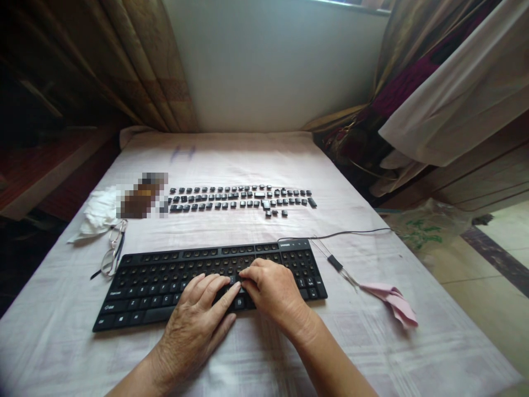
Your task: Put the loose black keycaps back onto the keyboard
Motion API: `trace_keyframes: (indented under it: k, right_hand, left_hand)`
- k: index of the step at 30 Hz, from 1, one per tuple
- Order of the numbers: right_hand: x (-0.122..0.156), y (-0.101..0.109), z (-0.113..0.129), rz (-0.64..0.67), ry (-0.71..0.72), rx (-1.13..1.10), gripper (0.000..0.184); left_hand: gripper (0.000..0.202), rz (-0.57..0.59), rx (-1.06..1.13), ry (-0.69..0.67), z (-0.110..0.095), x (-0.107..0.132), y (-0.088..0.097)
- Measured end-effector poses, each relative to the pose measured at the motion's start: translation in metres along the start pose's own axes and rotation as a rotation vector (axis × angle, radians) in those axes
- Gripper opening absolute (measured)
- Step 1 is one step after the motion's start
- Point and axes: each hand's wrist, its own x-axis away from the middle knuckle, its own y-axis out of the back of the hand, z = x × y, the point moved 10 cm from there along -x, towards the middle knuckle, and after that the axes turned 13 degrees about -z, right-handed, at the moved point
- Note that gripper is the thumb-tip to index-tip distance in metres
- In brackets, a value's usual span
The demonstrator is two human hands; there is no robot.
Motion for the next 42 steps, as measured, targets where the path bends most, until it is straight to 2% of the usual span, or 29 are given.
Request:
trace_keyframes:
  k: [23,28,31,35,37,42]
  right_hand:
    - [-0.004,0.001,0.005,0.062,-0.040,0.097,0.020]
    - [-0.002,0.005,0.001,-0.037,0.023,-0.050,0.019]
    - [0.001,0.028,-0.016,-0.198,0.013,-0.207,0.019]
    - [0.009,0.062,-0.041,-0.414,-0.024,-0.236,0.017]
    - [0.013,0.063,-0.035,-0.418,0.034,-0.225,0.018]
    - [0.023,0.036,0.006,-0.343,0.260,-0.093,0.024]
  left_hand:
    - [0.034,-0.037,0.033,0.001,0.000,-0.001,0.003]
    - [0.034,-0.031,0.029,0.002,0.000,-0.001,0.003]
    - [0.035,-0.021,0.028,0.010,0.000,0.000,0.003]
    - [0.035,-0.026,0.033,0.008,0.000,-0.001,0.004]
    - [0.035,-0.023,0.032,0.009,0.000,-0.002,0.003]
    - [0.035,-0.022,0.032,0.004,0.000,-0.001,0.001]
